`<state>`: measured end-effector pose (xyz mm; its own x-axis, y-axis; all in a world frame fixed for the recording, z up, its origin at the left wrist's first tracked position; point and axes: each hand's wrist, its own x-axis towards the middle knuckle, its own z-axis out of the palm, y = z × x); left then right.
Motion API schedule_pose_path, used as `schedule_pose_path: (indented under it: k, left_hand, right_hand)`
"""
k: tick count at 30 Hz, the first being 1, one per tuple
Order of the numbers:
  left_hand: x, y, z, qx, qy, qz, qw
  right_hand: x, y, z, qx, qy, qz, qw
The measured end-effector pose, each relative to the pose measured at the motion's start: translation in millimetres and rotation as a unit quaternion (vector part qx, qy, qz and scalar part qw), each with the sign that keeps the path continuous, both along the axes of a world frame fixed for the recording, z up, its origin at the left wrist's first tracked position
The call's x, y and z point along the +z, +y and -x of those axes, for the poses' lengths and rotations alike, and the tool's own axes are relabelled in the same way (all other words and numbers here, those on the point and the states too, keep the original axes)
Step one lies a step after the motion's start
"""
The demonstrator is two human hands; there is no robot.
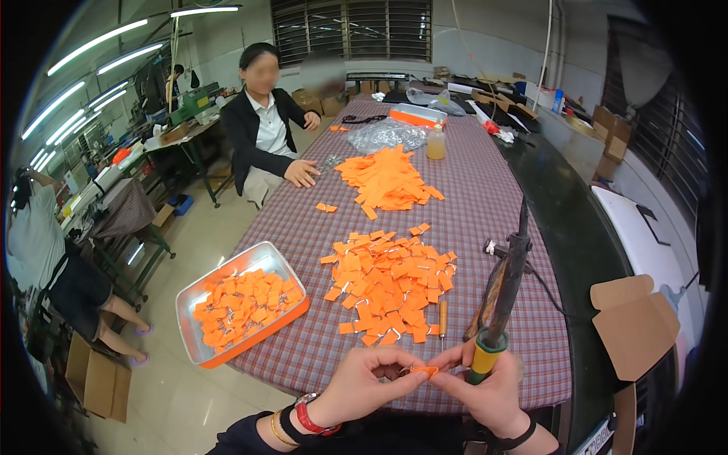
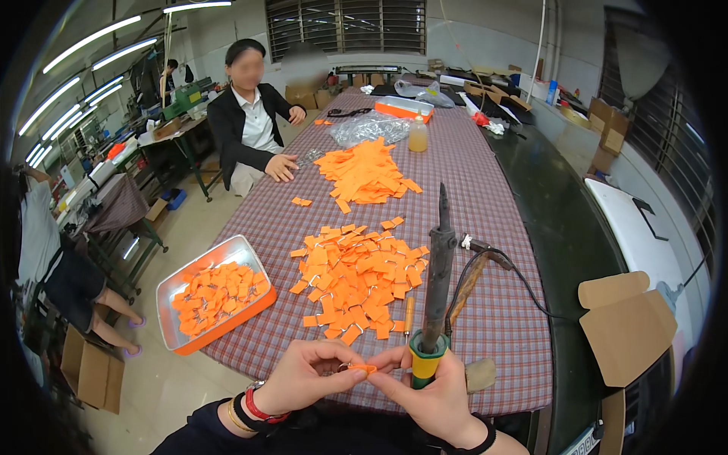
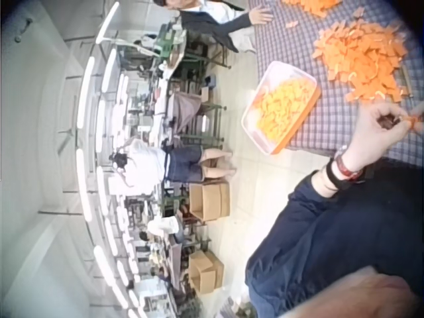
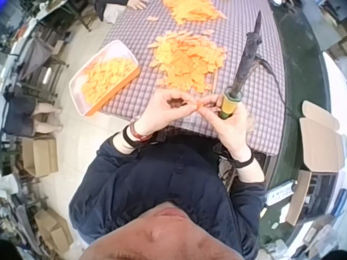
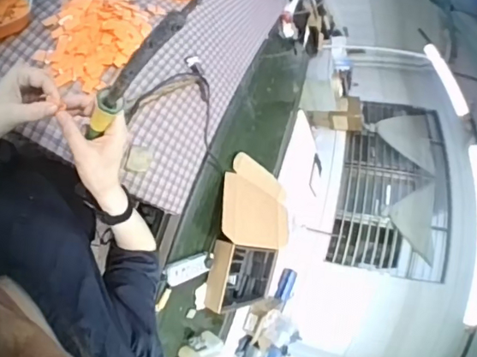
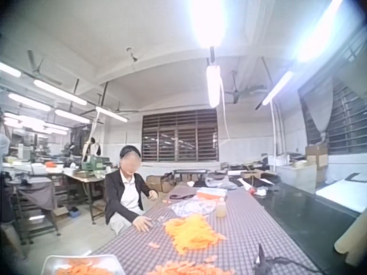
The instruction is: The recorder uses a heated edge-finishing tool to seal or burnish the edges of several small orange leather pieces.
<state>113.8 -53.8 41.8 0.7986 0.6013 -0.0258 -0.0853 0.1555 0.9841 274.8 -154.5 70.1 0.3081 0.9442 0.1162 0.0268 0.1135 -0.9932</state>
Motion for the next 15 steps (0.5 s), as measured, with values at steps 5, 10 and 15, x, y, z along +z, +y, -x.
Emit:
schedule_pose_path:
  k: [5,10,15]
  left_hand:
    - [-1.1,0.5,1.9,-0.006,0.008,-0.040,0.999]
    - [-3.0,-0.2,-0.7,-0.012,-0.062,-0.069,0.996]
    - [1.9,5.5,4.3,-0.048,-0.007,-0.060,0.997]
  right_hand:
    - [-5.2,2.4,-0.5,-0.003,-0.035,-0.010,0.999]
    - [0.3,2.3,2.5,-0.016,0.016,0.006,1.000]
    - [-10.6,6.0,-6.3,0.024,0.099,0.011,0.995]
